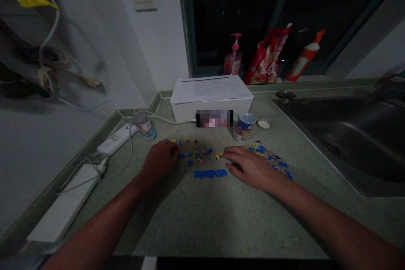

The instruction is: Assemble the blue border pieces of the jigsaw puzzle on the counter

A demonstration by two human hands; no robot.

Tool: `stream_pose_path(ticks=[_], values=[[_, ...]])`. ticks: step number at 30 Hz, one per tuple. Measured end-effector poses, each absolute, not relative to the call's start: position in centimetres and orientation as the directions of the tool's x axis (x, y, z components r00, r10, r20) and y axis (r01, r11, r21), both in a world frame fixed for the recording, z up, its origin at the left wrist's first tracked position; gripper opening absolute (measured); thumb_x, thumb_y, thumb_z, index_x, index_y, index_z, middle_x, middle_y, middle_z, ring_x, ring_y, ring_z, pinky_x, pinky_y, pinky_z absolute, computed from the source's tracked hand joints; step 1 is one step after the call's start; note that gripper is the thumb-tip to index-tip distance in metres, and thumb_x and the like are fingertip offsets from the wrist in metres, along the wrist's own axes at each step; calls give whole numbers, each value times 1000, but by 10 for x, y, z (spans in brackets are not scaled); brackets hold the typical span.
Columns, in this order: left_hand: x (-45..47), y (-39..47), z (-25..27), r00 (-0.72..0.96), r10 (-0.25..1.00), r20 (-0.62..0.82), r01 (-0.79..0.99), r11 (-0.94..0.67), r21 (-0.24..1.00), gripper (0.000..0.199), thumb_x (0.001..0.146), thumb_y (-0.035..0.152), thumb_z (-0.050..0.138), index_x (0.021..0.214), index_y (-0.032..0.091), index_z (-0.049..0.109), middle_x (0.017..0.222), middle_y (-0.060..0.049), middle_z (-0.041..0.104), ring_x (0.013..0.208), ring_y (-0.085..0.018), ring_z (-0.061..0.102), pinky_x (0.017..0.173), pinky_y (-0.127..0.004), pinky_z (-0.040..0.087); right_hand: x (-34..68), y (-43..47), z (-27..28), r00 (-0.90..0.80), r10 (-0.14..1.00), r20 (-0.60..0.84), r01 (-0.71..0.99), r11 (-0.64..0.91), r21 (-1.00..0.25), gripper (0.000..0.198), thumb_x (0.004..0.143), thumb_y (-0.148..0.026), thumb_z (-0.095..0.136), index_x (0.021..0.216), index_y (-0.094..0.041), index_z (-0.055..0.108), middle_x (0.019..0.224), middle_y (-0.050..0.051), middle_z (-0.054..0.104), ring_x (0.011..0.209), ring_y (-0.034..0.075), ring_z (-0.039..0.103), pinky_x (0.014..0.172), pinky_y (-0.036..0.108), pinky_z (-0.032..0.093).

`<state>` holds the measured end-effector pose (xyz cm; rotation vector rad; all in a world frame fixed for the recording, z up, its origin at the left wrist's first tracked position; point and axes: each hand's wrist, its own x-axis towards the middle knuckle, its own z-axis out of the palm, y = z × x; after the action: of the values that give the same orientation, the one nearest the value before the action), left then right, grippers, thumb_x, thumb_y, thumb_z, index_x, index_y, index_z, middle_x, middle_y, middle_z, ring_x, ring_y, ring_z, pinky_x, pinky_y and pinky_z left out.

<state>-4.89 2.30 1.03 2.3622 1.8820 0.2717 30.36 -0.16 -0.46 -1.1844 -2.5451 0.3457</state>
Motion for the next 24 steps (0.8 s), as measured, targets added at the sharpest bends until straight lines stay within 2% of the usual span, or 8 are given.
stream_pose_path(ticks=[7,12,18,24], values=[[-48,23,13,231,972,43,948,-235,216,24,102,22,60,112,16,82,109,-17,75,103,-34,73,94,-48,56,305,-1,-7,-614,764,199,690,641,-336,33,104,-18,62,134,-22,75,139,14,74,127,30,72,111,49,59],[-49,23,11,243,968,65,938,-251,238,25,100,21,59,110,18,82,110,-16,76,101,-34,73,95,-51,56,305,-1,-6,-606,769,205,690,636,-345,32,105,-18,62,134,-23,75,140,13,74,126,29,73,111,49,59],[-51,24,9,253,965,70,934,-262,243,26,102,20,57,111,20,81,111,-15,76,102,-33,73,95,-49,56,304,-1,-5,-615,766,184,696,638,-330,32,105,-18,61,134,-19,75,141,15,74,127,31,72,111,50,59],[-50,24,6,263,962,77,929,-274,249,28,103,17,54,113,19,80,112,-15,76,104,-32,73,97,-47,56,304,-1,-5,-614,770,175,702,634,-323,31,106,-19,62,134,-21,75,141,13,74,128,30,72,112,49,59]])
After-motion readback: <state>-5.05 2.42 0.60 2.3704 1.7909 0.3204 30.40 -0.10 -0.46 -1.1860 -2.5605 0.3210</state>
